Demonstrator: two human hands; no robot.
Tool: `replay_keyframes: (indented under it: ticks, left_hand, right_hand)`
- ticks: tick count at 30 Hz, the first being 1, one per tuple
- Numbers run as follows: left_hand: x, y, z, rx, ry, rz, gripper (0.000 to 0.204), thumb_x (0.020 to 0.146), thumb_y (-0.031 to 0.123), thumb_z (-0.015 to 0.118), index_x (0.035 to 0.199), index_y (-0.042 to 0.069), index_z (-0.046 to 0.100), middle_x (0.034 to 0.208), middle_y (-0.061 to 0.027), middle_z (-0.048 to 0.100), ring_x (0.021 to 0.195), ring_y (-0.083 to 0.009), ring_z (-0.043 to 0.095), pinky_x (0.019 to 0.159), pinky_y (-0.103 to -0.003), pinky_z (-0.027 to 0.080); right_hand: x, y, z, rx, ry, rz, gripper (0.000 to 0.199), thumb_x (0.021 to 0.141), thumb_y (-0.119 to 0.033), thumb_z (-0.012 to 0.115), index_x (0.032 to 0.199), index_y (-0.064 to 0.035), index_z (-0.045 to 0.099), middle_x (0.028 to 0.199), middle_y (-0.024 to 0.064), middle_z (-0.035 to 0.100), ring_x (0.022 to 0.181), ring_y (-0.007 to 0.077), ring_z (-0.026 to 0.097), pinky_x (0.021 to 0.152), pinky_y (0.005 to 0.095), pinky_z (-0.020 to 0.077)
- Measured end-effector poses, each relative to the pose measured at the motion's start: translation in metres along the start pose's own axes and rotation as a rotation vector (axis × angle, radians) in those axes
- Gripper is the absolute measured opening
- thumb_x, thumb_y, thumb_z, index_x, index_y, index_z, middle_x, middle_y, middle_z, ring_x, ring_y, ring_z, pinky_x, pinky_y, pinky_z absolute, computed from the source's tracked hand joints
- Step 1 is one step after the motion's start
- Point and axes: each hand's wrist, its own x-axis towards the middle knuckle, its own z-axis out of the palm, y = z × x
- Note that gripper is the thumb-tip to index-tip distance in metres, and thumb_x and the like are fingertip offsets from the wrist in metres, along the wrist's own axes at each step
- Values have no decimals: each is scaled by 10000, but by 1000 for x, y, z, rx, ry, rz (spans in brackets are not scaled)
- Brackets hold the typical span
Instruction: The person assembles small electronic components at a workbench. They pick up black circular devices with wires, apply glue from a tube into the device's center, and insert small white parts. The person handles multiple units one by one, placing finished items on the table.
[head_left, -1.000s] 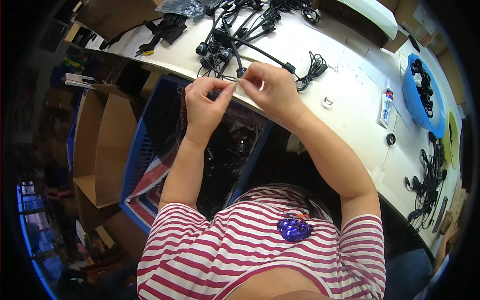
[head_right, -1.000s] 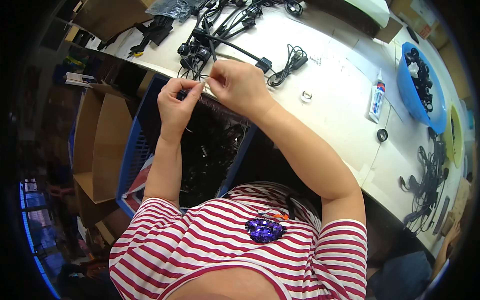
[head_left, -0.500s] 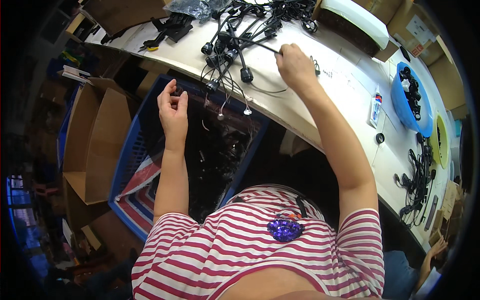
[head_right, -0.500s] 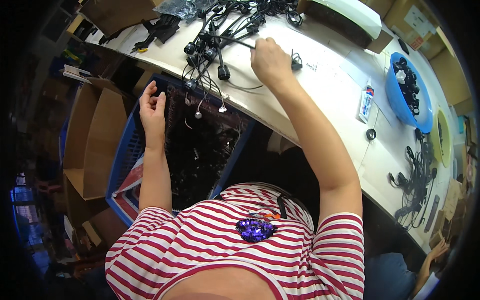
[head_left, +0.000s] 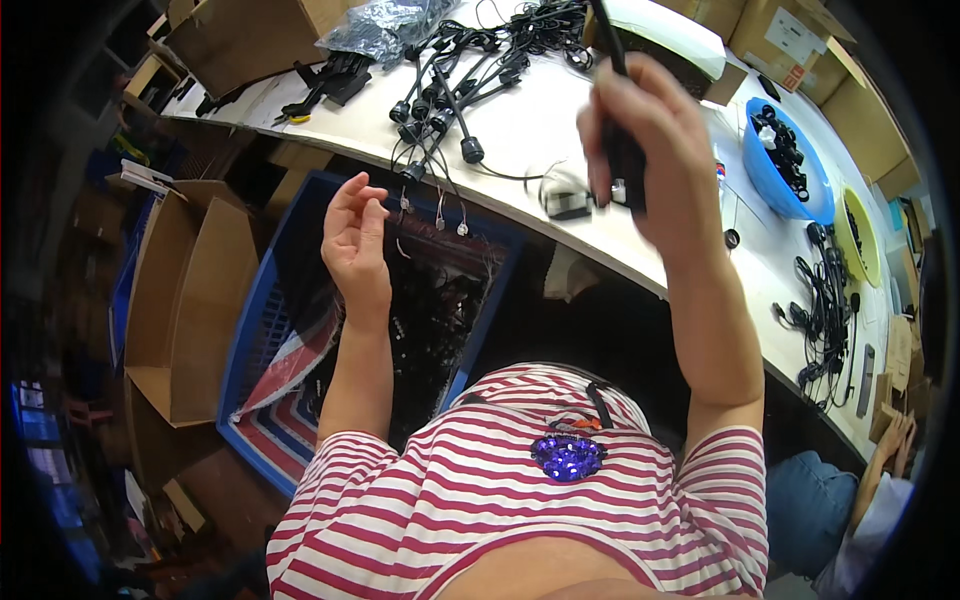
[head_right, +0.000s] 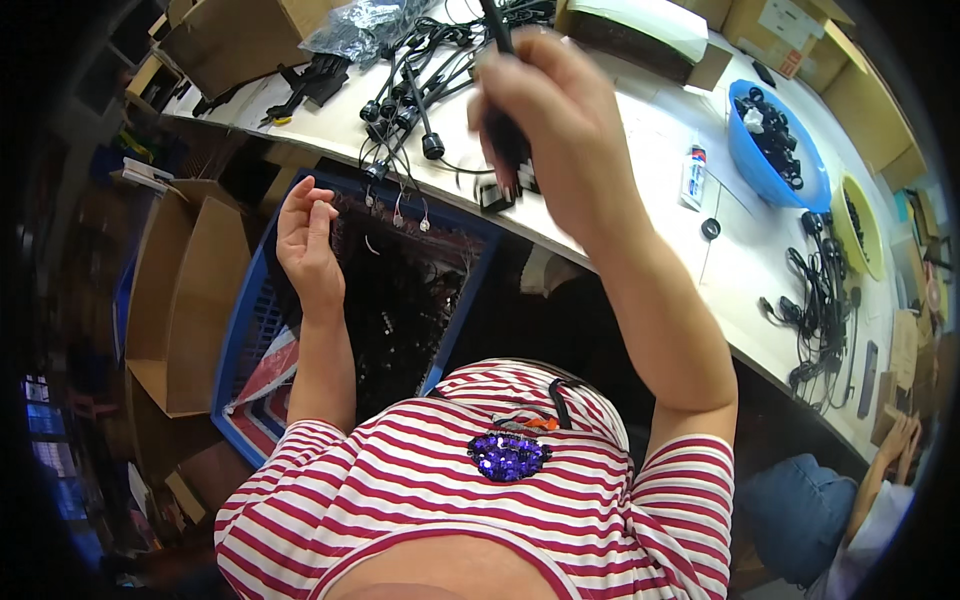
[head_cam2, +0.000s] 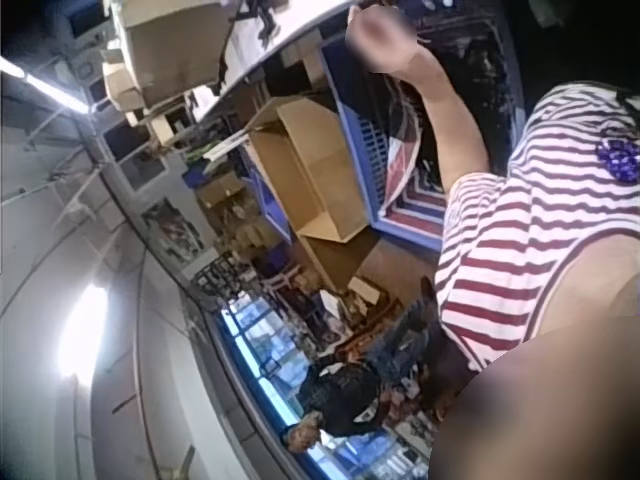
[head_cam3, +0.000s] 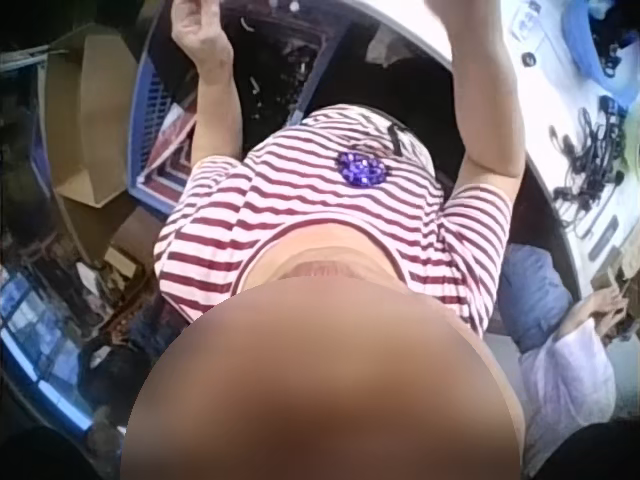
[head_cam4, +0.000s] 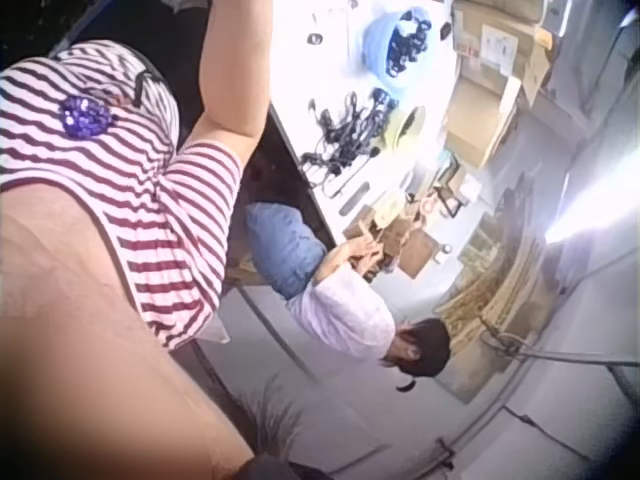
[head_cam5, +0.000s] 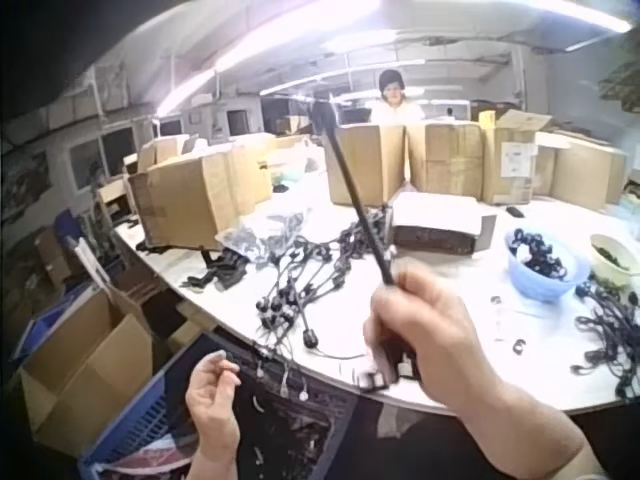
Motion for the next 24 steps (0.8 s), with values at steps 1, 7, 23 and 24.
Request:
replay_keyframes:
  ticks: [1,7,23,24]
  left_hand:
    - [-4,8,5,-79,-33,-11,272,878,26,486,1144,-30,492,957,-72,576,790,-83,493,764,-201,397]
    - [-31,26,45,-429,-332,-236,401,946,274,396,1221,-16,424,1051,-137,589,938,-157,557,836,-265,418]
    - [-99,21,114,-941,-437,-511,536,839,451,504,1188,58,405,855,-56,483,705,-135,430,681,-271,371]
    - [-100,19,115,-918,-434,-487,535,834,447,516,1184,57,405,855,-57,482,706,-133,430,678,-266,370]
  right_hand:
    - [-20,1,-3,9,-28,87,210,853,-224,502,838,-15,493,604,40,511,450,74,457,408,177,356]
    - [-122,61,-32,-29,-61,313,110,853,-125,494,847,-15,503,633,4,494,558,60,456,512,196,367]
    - [-252,152,-95,-715,-50,222,265,823,-97,571,1074,-30,518,826,71,575,679,173,552,598,274,441]
    - [-260,171,-104,-756,-49,143,258,823,-101,574,1064,-23,530,822,108,585,707,224,578,617,297,455]
